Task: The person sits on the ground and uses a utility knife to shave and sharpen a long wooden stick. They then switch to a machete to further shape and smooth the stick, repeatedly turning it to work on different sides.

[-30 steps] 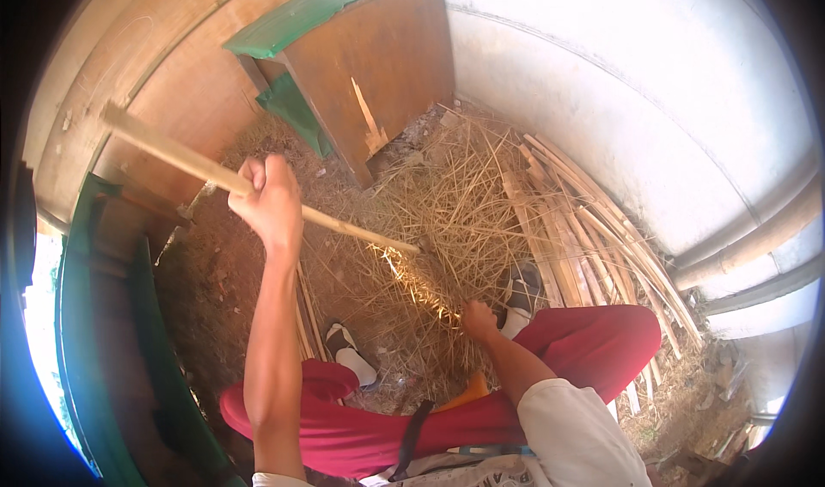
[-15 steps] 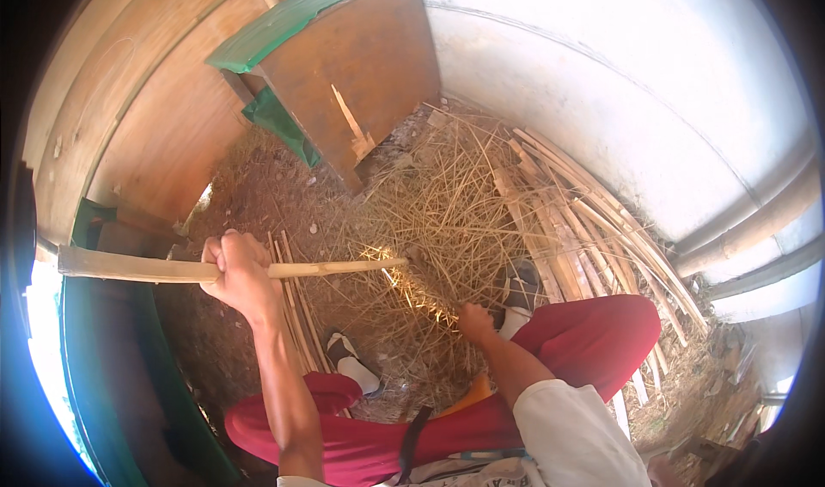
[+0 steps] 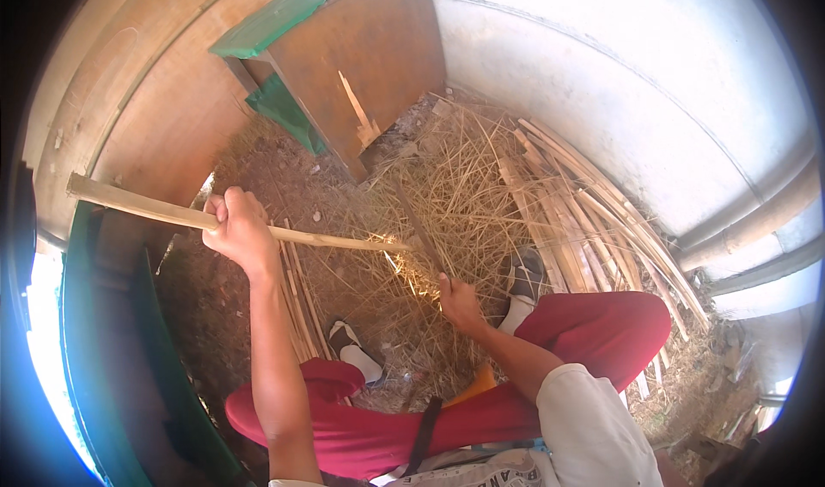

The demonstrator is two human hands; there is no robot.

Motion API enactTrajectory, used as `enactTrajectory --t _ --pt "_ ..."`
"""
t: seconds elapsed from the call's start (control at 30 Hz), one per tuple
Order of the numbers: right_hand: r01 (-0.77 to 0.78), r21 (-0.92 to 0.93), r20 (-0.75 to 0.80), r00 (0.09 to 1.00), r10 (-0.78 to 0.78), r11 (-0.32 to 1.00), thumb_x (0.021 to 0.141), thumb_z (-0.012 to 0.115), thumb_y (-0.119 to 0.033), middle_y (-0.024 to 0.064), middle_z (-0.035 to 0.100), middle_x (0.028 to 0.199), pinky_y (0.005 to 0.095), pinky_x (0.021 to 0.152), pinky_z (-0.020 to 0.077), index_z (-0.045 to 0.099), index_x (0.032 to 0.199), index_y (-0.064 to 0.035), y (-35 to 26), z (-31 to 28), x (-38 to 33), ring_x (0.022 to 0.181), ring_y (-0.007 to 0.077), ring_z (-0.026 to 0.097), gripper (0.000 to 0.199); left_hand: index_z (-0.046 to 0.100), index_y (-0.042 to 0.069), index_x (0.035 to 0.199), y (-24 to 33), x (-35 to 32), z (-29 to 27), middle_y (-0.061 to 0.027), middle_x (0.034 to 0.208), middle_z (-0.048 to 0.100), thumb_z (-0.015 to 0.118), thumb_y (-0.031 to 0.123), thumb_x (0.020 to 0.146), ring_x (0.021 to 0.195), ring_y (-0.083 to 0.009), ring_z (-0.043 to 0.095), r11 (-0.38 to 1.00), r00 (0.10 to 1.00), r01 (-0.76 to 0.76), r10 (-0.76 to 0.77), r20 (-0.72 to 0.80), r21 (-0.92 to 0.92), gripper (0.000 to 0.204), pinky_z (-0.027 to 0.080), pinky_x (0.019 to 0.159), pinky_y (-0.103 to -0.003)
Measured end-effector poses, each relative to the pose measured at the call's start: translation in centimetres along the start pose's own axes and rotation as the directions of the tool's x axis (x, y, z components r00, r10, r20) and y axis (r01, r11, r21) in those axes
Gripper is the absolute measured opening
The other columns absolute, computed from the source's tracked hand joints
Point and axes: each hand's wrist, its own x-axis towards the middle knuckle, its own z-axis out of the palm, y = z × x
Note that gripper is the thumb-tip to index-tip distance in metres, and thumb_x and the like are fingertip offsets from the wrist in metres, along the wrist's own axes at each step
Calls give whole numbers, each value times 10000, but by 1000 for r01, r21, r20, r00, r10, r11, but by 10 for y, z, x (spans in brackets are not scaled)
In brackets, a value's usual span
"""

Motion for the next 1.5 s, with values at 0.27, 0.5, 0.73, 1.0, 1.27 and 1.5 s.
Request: enactTrajectory --t 0.27,0.5,0.73,1.0,1.27,1.5 --pt "-184 -428 274 907 321 885 1022 488 -315 232 631 689 535 644 495 670 848 64 46 -5 -14 686 403 655 455 255 130 659 1 -1 -1 -2 503 383 516 -42 851 410 -50 344 1000 1000 1 -1 2 -25 366 283 371 -232" --pt "-96 -453 178 964 196 886 1015 478 -385 259 653 766 543 701 507 666 833 73 47 -11 -13 758 447 650 527 259 114 640 -3 -2 9 32 559 360 524 -25 827 486 -39 333 996 1000 -20 21 -9 92 353 284 428 -230" --pt "-97 -256 120 984 131 962 1013 489 -354 270 602 657 503 596 487 636 805 88 8 -16 -15 654 459 632 510 255 114 630 -6 1 12 49 582 308 532 -9 817 528 -40 292 994 999 -27 28 -16 106 357 255 464 -242" --pt "-89 -370 116 983 141 925 1004 505 -358 259 612 683 528 569 473 623 780 71 52 -4 -29 602 426 608 498 263 113 626 -10 4 11 48 575 320 547 -8 814 521 -42 306 997 1000 -22 22 -6 78 361 262 456 -251" --pt "-297 -498 270 840 471 815 1003 494 -395 271 650 984 566 782 490 652 955 61 43 -19 -15 926 456 640 485 259 119 617 -5 -4 12 50 587 328 551 -14 823 531 -38 322 996 999 -22 19 36 87 381 274 466 -249" --pt "-323 -499 245 837 489 804 967 544 -389 250 661 999 537 813 507 671 1008 21 44 -24 -13 948 426 649 431 315 141 583 93 24 14 24 471 314 532 -8 834 384 -66 257 990 990 -114 120 -68 79 364 194 360 -249"
